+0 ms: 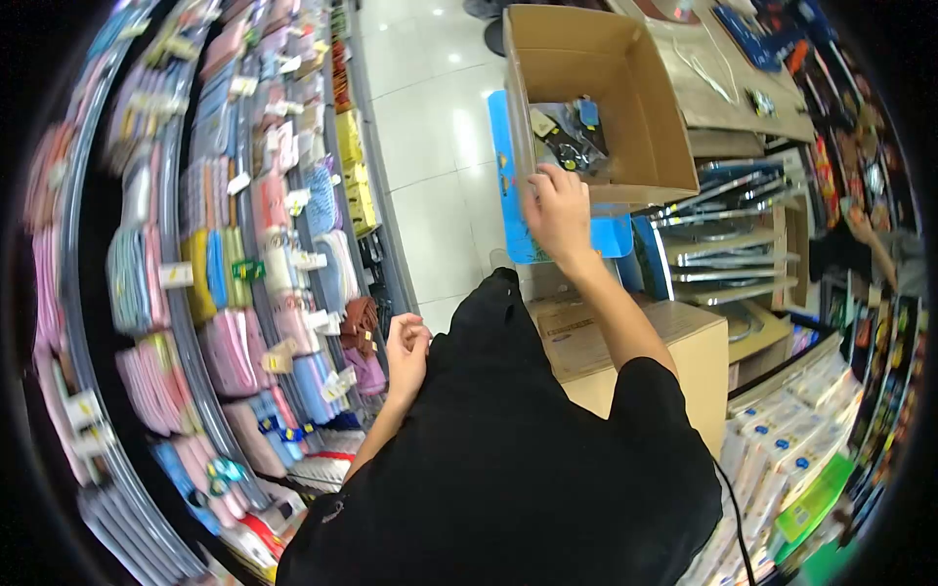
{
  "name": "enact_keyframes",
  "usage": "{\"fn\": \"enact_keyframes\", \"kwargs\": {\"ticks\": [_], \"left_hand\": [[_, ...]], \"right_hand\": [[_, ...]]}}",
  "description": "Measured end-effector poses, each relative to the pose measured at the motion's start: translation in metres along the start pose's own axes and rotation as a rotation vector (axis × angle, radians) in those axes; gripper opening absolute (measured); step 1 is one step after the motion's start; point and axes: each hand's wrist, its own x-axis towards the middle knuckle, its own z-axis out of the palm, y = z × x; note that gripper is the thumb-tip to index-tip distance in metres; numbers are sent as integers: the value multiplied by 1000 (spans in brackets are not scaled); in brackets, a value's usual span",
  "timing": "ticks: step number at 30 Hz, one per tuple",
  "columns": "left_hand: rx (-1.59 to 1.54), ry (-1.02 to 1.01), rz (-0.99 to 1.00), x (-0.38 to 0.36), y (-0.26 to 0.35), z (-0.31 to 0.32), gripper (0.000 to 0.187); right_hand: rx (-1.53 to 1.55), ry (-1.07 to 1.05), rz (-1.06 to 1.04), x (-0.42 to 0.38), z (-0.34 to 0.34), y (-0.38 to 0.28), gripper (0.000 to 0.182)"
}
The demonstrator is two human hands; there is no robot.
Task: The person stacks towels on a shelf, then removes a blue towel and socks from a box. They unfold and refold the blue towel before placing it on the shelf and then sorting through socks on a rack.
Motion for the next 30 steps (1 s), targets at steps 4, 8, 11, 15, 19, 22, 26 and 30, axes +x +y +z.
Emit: {"fn": "enact_keyframes", "kwargs": {"ticks": [4,8,11,15,19,22,26,30], "left_hand": [[234,-149,26,52,20,17,23],[338,-283,57,109,57,52,32],[596,-365,220,139,110,95,44],[765,-460,461,173,133,143,52],[1020,-552,606,200,138,169,56],[1038,-572,703,215,131,172,45],[993,-578,609,233,119,153,33],[865,-612,505,247,105,133,34]], "right_hand": [[-104,-5,149,18,-15,14,24],[138,-693,382,20,-28,61,28],[-4,-757,313,68,-26,118,30],[-125,-775,310,127,25,200,32],[-14,-1241,356,116,133,266,39],[14,-1325,348,63,205,289,37],[-12,-1257,311,-9,274,277,36],[14,-898,312,-16,311,252,43]]}}
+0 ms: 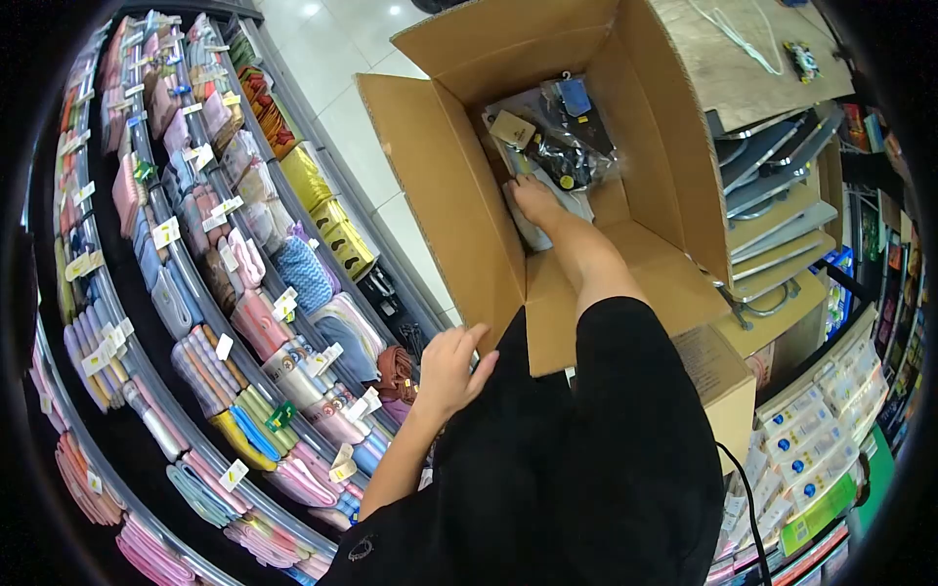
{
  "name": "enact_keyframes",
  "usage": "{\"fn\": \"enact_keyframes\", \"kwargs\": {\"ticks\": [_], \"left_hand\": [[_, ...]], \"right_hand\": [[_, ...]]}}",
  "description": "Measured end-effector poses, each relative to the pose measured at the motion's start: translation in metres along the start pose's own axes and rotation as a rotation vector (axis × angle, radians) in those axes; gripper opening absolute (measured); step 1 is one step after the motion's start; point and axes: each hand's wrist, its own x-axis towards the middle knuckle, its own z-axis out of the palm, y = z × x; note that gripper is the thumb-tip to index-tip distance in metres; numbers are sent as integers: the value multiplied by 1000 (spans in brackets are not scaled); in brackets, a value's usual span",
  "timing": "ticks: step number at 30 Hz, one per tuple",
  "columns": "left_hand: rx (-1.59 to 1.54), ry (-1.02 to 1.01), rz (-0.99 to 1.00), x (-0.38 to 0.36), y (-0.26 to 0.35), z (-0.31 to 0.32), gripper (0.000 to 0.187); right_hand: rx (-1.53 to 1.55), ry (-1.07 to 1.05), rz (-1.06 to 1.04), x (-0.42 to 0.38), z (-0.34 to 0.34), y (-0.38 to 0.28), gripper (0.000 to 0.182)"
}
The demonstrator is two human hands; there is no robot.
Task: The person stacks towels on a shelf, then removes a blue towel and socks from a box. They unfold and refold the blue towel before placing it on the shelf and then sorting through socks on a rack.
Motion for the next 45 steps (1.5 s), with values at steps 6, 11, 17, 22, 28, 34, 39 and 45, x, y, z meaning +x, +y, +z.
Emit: {"fn": "enact_keyframes", "kwargs": {"ticks": [6,11,17,22,28,34,39,45], "left_hand": [[-55,-43,-29,-10,-17,15,44],[-68,-68,0,-4,-17,15,46],[-131,-39,52,4,-9,10,50],[-197,-88,11,-5,-3,5,72],[-688,97,-103,-38,-7,12,73],[-878,380,-85,-46,18,-39,84],[-1132,567,46,-70,31,-94,108],[-1304,552,-23,-152,36,-112,70]], "right_hand": [[-128,-24,34,27,29,-3,36],[-362,-194,-28,31,1,-1,40],[-232,-451,-161,0,-63,4,44],[116,-178,-8,-45,-153,-9,46],[330,403,13,-114,-309,-86,38],[1153,446,-229,-200,-400,-190,36],[1455,142,-363,-231,-385,-263,37],[1471,-166,-361,-242,-344,-327,34]]}}
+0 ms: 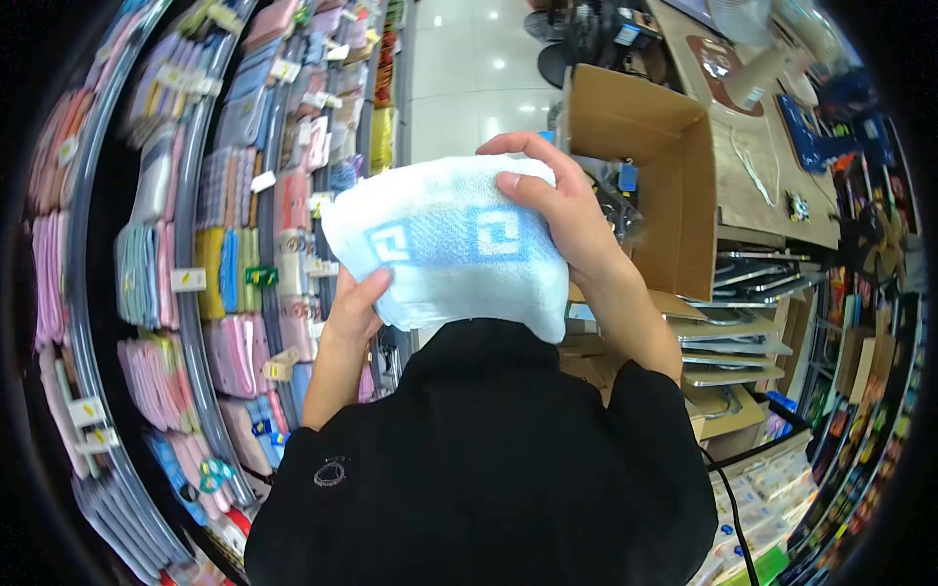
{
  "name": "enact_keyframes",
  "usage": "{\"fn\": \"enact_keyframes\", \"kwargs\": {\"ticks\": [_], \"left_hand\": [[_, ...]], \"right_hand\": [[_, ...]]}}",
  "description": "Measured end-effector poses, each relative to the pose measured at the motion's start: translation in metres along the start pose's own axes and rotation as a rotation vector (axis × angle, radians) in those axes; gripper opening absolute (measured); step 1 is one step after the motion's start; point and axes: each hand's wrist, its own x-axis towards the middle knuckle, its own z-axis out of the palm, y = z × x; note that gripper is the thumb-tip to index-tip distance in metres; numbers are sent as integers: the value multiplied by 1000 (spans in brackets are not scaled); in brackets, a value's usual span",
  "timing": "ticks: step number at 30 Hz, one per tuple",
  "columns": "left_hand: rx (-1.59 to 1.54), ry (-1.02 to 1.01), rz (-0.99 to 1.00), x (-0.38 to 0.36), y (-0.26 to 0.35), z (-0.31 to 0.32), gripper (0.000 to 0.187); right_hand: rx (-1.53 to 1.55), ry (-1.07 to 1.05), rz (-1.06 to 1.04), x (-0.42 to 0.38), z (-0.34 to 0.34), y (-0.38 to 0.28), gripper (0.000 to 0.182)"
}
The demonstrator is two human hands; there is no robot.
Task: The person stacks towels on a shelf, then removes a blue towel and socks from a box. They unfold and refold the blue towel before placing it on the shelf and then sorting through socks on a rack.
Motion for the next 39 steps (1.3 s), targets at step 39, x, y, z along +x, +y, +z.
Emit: {"fn": "enact_keyframes", "kwargs": {"ticks": [39], "left_hand": [[217,340,83,-172,53,-100,30]], "right_hand": [[-639,-36,-185,-10,166,119,10]]}}
